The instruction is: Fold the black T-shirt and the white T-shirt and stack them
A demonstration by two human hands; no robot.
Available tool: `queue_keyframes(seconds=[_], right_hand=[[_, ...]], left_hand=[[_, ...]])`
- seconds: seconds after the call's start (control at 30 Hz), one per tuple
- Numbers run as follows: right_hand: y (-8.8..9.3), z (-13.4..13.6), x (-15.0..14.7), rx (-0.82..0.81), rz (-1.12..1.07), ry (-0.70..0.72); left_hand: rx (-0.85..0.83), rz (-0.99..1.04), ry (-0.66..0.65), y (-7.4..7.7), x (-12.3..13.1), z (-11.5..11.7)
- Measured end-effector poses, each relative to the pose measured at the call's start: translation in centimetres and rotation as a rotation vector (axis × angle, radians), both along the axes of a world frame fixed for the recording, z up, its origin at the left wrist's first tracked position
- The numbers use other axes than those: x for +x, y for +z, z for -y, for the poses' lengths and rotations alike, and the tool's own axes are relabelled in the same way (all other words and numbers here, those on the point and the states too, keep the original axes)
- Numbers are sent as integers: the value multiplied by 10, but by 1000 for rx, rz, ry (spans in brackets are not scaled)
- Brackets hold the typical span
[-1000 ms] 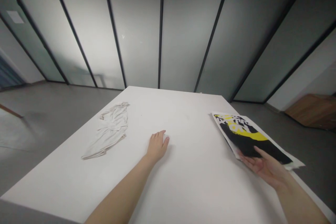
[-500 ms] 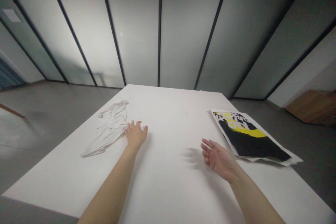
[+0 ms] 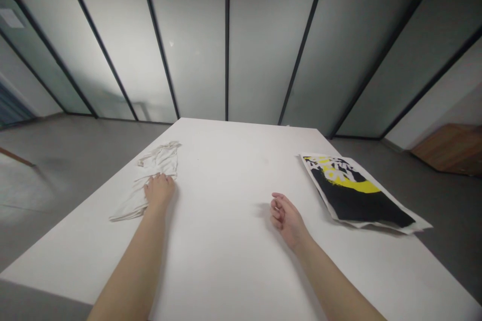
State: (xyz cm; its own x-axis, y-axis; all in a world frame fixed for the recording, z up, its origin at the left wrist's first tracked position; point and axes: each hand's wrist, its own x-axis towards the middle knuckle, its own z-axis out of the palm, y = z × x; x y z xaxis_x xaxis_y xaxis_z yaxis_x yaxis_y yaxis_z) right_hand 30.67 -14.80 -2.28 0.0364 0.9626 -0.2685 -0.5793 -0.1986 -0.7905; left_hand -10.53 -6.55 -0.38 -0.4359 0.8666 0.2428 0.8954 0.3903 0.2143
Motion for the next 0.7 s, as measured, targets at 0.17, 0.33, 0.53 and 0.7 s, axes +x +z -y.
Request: queue_keyframes(seconds=[0.17, 0.33, 0.53, 0.7], right_hand=[[1, 1, -7, -6, 19, 32], [6, 6, -19, 24, 23, 98], [0, 11, -17, 48, 187, 287], [-8, 10, -18, 4, 312, 346]], left_hand=[[172, 179, -365, 6, 54, -3], [55, 429, -1102, 21, 135, 40], [-265, 768, -1504, 31, 175, 74], [19, 587, -1167, 13, 144, 43]])
